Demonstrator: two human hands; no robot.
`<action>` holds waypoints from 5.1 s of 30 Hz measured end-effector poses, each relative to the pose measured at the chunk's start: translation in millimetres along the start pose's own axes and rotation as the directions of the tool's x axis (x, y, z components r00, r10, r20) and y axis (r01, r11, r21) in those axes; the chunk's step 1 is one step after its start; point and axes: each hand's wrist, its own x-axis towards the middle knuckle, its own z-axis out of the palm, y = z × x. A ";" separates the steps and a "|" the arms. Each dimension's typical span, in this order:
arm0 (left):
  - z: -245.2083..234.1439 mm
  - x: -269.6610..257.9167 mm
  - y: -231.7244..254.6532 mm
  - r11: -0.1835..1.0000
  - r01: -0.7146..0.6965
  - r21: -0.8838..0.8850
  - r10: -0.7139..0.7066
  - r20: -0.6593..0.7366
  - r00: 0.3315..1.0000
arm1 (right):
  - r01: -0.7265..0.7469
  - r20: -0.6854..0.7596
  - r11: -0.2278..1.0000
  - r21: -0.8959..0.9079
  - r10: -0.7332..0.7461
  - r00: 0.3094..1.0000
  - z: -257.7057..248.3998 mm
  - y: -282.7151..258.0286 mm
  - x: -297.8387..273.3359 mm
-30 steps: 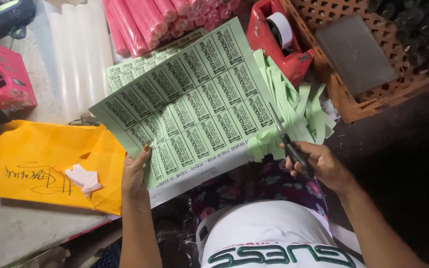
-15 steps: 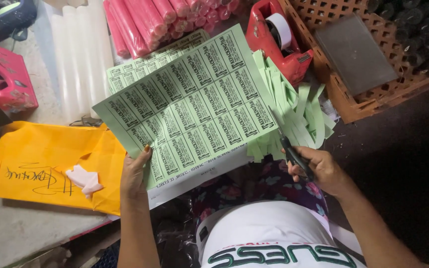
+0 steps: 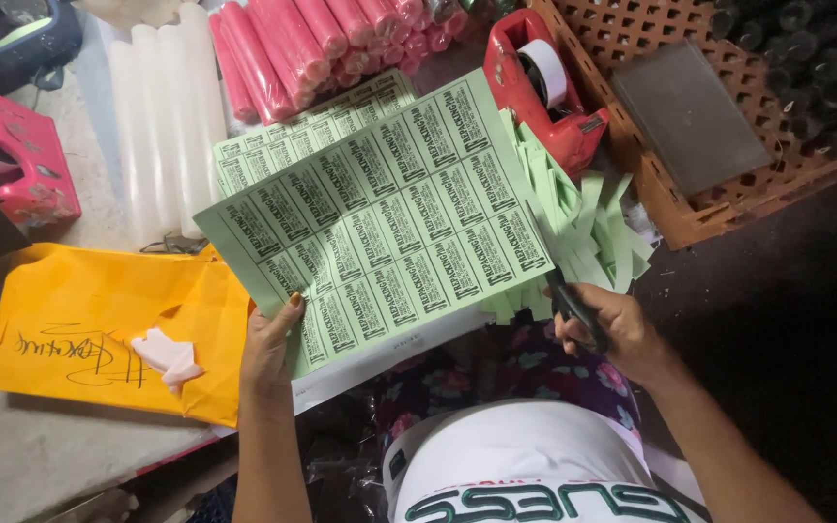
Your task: Cutting sheets of printed green labels into strips using scissors at a workbench.
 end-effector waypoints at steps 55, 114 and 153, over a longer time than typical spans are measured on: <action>70.8 -52.5 59.1 0.975 -0.012 0.223 -0.003 0.066 0.998 | 0.046 -0.193 0.997 0.063 -0.033 0.981 -22.4 28.4 75.7; 135.4 -84.4 -47.0 0.733 0.091 -0.674 -0.373 -0.286 0.883 | -0.058 -0.547 0.990 0.127 0.119 0.828 150.5 54.8 187.6; 72.5 -24.6 63.9 0.969 -0.223 0.105 0.240 -0.202 0.950 | -0.085 0.153 0.996 -0.013 0.086 0.985 0.3 -22.4 39.1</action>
